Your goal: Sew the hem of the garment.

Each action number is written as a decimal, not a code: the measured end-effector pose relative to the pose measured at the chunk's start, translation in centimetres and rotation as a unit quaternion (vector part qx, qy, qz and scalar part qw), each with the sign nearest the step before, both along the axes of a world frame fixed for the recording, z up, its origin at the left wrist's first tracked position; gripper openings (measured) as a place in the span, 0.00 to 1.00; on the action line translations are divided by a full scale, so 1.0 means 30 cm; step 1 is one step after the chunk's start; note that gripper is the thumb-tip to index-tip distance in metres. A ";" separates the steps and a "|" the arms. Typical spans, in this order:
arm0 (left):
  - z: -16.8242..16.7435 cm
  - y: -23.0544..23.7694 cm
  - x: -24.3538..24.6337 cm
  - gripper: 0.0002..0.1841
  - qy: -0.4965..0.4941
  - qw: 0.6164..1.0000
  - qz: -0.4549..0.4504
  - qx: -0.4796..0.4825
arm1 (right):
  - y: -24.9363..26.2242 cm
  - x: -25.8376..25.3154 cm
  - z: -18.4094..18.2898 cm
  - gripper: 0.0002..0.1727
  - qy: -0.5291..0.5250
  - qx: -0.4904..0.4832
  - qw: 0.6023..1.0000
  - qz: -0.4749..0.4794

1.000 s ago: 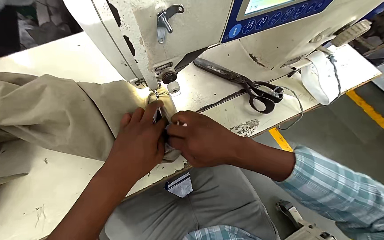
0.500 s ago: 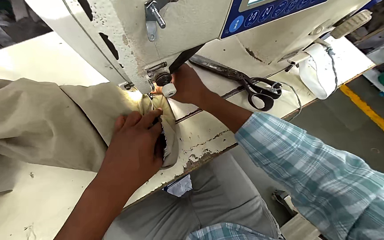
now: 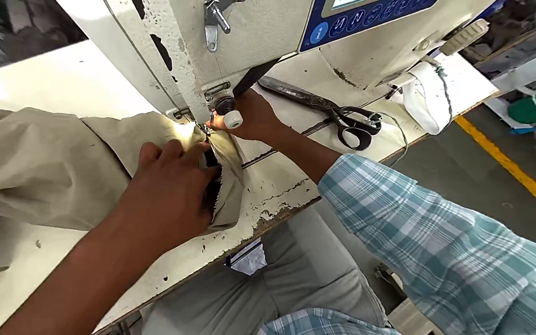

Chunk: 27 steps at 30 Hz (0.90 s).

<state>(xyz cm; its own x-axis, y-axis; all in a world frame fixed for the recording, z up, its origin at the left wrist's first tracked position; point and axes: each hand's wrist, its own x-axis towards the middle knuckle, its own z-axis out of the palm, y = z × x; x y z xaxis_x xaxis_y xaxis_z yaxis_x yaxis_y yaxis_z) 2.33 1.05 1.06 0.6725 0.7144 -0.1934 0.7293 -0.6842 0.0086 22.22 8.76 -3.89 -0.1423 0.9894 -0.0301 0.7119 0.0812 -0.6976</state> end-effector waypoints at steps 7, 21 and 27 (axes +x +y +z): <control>-0.040 -0.002 -0.029 0.26 -0.057 0.996 0.041 -0.060 | -0.081 -0.003 -0.020 0.13 0.021 0.086 0.996 -0.031; -0.062 -0.013 -0.029 0.23 -0.083 0.995 0.040 -0.034 | -0.452 -0.039 0.154 0.06 -0.172 0.160 0.962 0.140; -0.071 -0.013 -0.030 0.26 -0.081 0.996 0.024 -0.019 | -0.300 0.015 0.151 0.12 -0.077 0.079 0.993 0.049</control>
